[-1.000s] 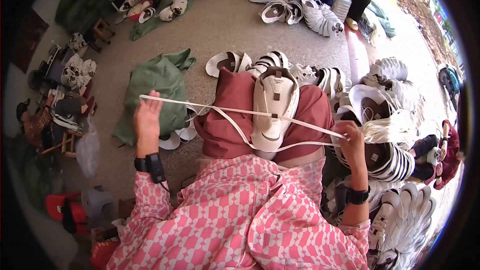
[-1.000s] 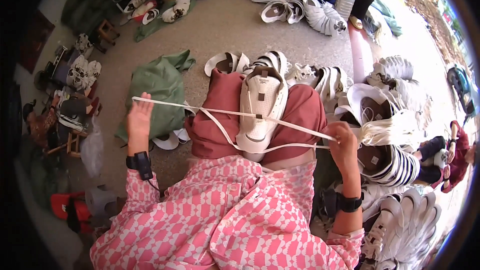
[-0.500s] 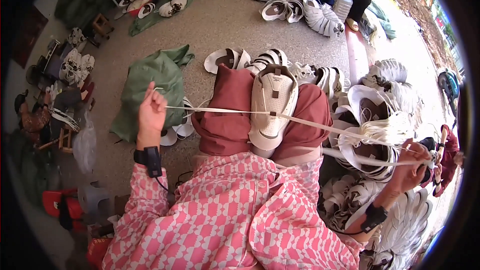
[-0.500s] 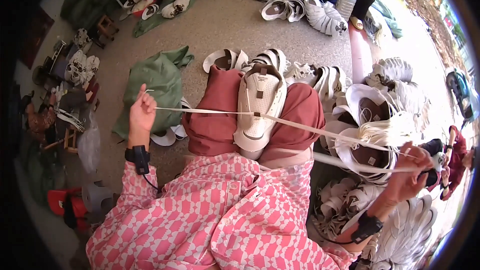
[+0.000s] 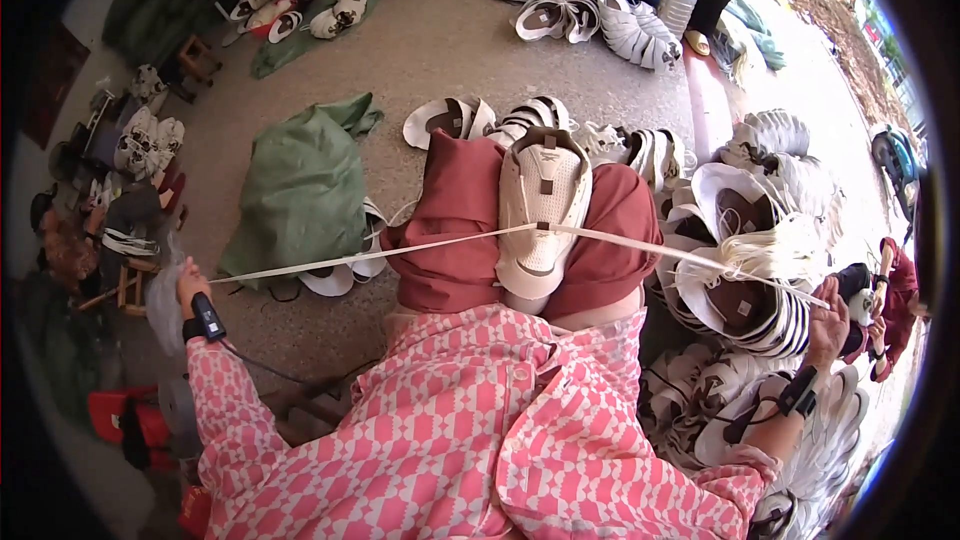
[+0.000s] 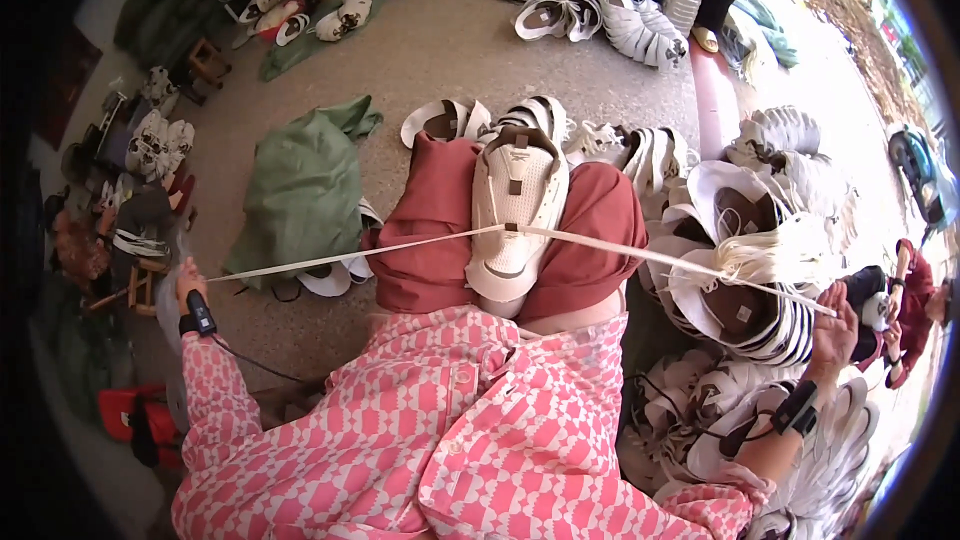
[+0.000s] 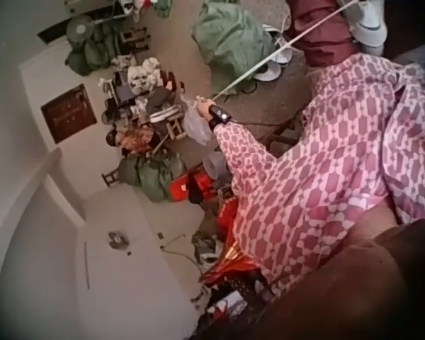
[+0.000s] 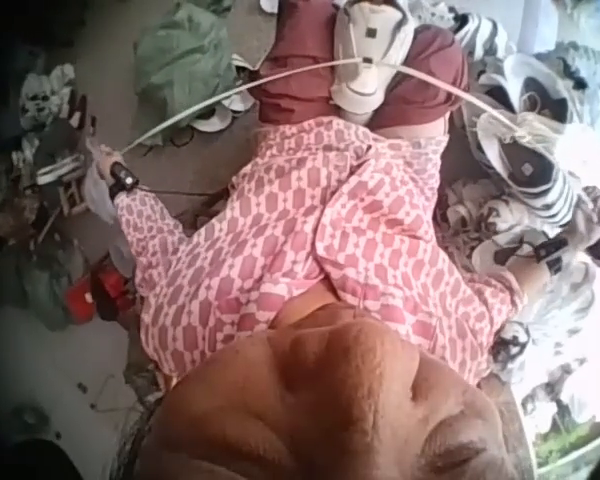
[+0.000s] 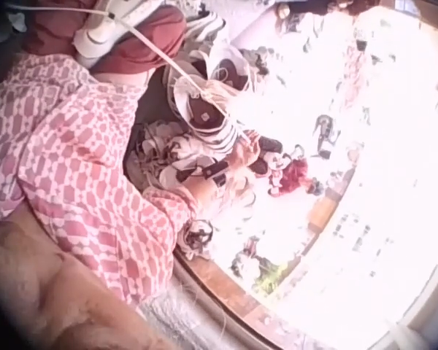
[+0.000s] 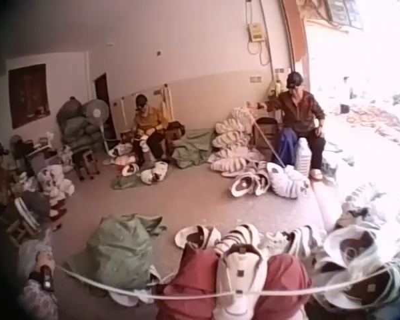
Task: Lacing shoelaces into a white athletic shoe.
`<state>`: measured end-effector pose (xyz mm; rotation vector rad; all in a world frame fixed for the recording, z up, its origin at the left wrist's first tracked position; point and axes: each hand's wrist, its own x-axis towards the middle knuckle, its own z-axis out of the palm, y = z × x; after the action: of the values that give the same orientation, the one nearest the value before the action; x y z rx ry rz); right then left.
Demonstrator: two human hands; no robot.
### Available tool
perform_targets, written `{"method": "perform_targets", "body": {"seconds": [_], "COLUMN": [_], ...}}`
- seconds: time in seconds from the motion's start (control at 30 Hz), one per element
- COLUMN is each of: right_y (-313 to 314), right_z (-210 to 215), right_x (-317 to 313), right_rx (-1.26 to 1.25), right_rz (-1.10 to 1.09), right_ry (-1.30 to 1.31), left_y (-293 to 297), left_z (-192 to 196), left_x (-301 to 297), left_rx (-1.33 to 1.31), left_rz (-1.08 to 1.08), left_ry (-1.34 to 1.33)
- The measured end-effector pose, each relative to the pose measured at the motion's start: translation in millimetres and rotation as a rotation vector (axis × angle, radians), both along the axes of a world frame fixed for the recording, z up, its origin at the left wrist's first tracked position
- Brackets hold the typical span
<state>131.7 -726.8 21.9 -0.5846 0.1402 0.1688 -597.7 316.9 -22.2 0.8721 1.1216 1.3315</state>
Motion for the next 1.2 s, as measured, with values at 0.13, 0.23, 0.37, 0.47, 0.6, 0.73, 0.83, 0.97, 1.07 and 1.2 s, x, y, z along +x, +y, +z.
{"method": "perform_targets", "body": {"seconds": [0.13, 0.23, 0.37, 0.47, 0.6, 0.73, 0.83, 0.97, 1.07, 1.2], "right_y": [-38, 112, 283, 342, 417, 446, 444, 437, 437, 436], "right_z": [-41, -31, 10, 11, 31, 21, 16, 2, -2, -11], "right_x": [27, -24, -61, -83, -122, -143, -148, -157, -163, -169], "right_rx": [-0.202, -0.71, -1.019, -1.427, -1.438, -1.295, -1.366, -1.418, -1.367, -1.382], "right_rz": [0.413, 0.195, 0.28, 0.415, 0.501, 0.462, 0.521, 0.389, 0.39, 0.371], "right_ry": [-0.291, -0.399, -0.311, -0.804, -0.87, -0.783, -0.85, -1.086, -1.063, -1.006], "left_y": [10, -67, -145, -221, -314, -384, -406, -415, -414, -414], "left_z": [13, 50, 83, 97, 96, 98, 92, 86, 76, 67], "left_x": [34, 131, 261, 349, 431, 470, 477, 479, 477, 477], "left_rx": [-0.022, -0.043, 0.28, 0.416, 0.38, 0.448, 0.645, 0.88, 0.996, 0.982], "left_rz": [0.151, 0.012, -0.413, -0.822, -1.209, -1.483, -1.53, -1.492, -1.382, -1.305], "left_ry": [0.091, 0.332, 0.456, 0.324, 0.242, 0.22, 0.282, 0.373, 0.438, 0.492]}}
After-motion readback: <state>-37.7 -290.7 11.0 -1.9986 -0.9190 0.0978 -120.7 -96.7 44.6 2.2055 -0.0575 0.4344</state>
